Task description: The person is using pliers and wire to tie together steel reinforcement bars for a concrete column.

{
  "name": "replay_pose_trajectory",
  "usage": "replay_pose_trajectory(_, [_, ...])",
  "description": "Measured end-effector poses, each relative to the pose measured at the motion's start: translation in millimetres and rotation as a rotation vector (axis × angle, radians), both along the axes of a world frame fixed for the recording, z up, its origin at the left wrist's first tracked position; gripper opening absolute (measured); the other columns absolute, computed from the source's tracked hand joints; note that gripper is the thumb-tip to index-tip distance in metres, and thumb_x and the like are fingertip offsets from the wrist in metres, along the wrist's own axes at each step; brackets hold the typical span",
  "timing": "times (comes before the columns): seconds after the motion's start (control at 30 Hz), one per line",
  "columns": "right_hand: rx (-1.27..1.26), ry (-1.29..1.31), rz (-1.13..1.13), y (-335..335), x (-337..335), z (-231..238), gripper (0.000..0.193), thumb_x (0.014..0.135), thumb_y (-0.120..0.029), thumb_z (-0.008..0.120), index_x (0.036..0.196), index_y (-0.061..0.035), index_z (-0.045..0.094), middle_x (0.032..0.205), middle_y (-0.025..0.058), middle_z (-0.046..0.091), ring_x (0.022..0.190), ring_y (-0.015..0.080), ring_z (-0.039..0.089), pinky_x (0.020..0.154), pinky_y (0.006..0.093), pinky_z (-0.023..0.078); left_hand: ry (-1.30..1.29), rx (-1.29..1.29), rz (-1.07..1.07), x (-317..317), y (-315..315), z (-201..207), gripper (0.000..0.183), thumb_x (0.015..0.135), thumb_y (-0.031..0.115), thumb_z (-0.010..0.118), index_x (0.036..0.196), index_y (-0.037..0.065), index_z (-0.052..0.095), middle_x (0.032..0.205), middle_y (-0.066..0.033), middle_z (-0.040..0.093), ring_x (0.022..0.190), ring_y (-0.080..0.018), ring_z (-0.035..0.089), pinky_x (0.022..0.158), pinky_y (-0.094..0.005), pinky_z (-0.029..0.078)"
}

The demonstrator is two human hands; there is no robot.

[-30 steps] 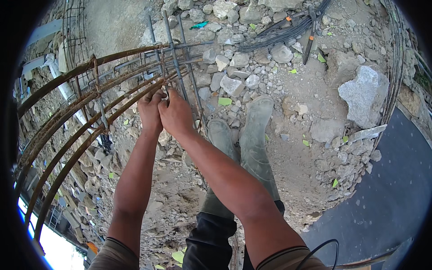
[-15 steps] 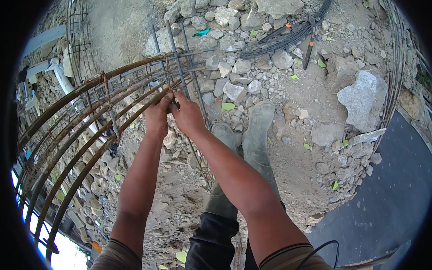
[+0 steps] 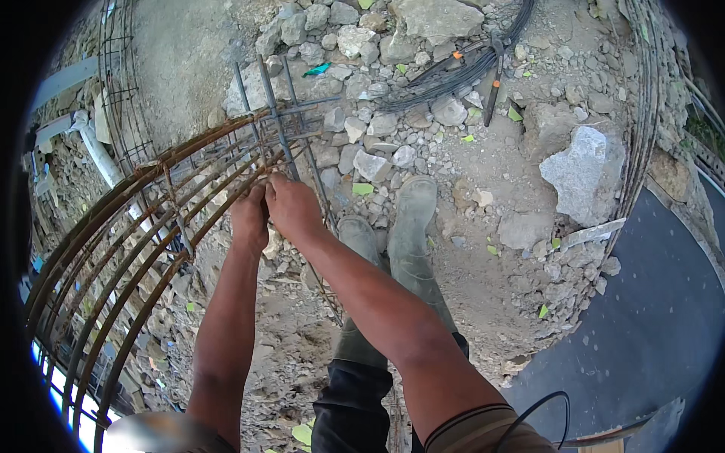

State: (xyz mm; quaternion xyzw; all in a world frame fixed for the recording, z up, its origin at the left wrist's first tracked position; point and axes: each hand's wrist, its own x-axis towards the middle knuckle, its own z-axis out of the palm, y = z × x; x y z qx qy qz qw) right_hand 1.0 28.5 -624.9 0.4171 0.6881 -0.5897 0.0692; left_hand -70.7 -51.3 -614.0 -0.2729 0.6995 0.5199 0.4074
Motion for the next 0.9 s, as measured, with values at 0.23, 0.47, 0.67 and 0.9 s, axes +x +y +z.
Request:
replay_pose_trajectory(0.23, [0.151, 0.163, 0.150, 68, 50, 22, 0.031, 0.092, -0.016, 0.058, 0.120, -0.0056, 0.061, 0.099, 0.0162, 0.059, 0.097, 0.0368, 0.060, 0.085, 0.0453, 0.049, -0.024, -0.126, 0.155, 6, 10, 3, 0.010, 0.092, 0.016, 0.062, 0.094, 0.006, 0.065, 0.078, -0.0038, 0.063, 0.065, -0.0123, 0.062, 0.053, -0.0256, 0.051])
replay_pose_trajectory(0.47, [0.898, -0.360, -0.268, 343, 93, -9, 0.048, 0.086, -0.017, 0.064, 0.128, -0.0024, 0.048, 0.124, 0.0223, 0.052, 0.114, 0.0399, 0.055, 0.096, 0.0465, 0.045, -0.068, -0.336, 0.226, 9, 34, -1, 0.011, 0.091, 0.012, 0.060, 0.100, 0.011, 0.065, 0.066, 0.0031, 0.049, 0.046, -0.0054, 0.036, 0.037, -0.0209, 0.027])
replay_pose_trajectory(0.67, [0.633, -0.609, -0.116, 371, 77, -24, 0.062, 0.080, -0.021, 0.072, 0.133, -0.0084, 0.041, 0.105, 0.0242, 0.068, 0.099, 0.0411, 0.065, 0.085, 0.0478, 0.051, -0.345, -0.104, 0.455, -9, 7, -5, 0.013, 0.093, 0.015, 0.063, 0.106, 0.014, 0.064, 0.073, 0.0064, 0.043, 0.048, -0.0040, 0.027, 0.039, -0.0190, 0.023])
replay_pose_trajectory(0.9, [0.970, -0.570, 0.157, 368, 104, 3, 0.062, 0.079, -0.025, 0.067, 0.137, -0.0133, 0.049, 0.143, 0.0179, 0.042, 0.135, 0.0342, 0.041, 0.105, 0.0487, 0.037, -0.309, 0.021, 0.307, -9, 0, -12, 0.014, 0.098, 0.009, 0.050, 0.100, 0.001, 0.061, 0.072, -0.0033, 0.054, 0.052, -0.0060, 0.036, 0.044, -0.0207, 0.030])
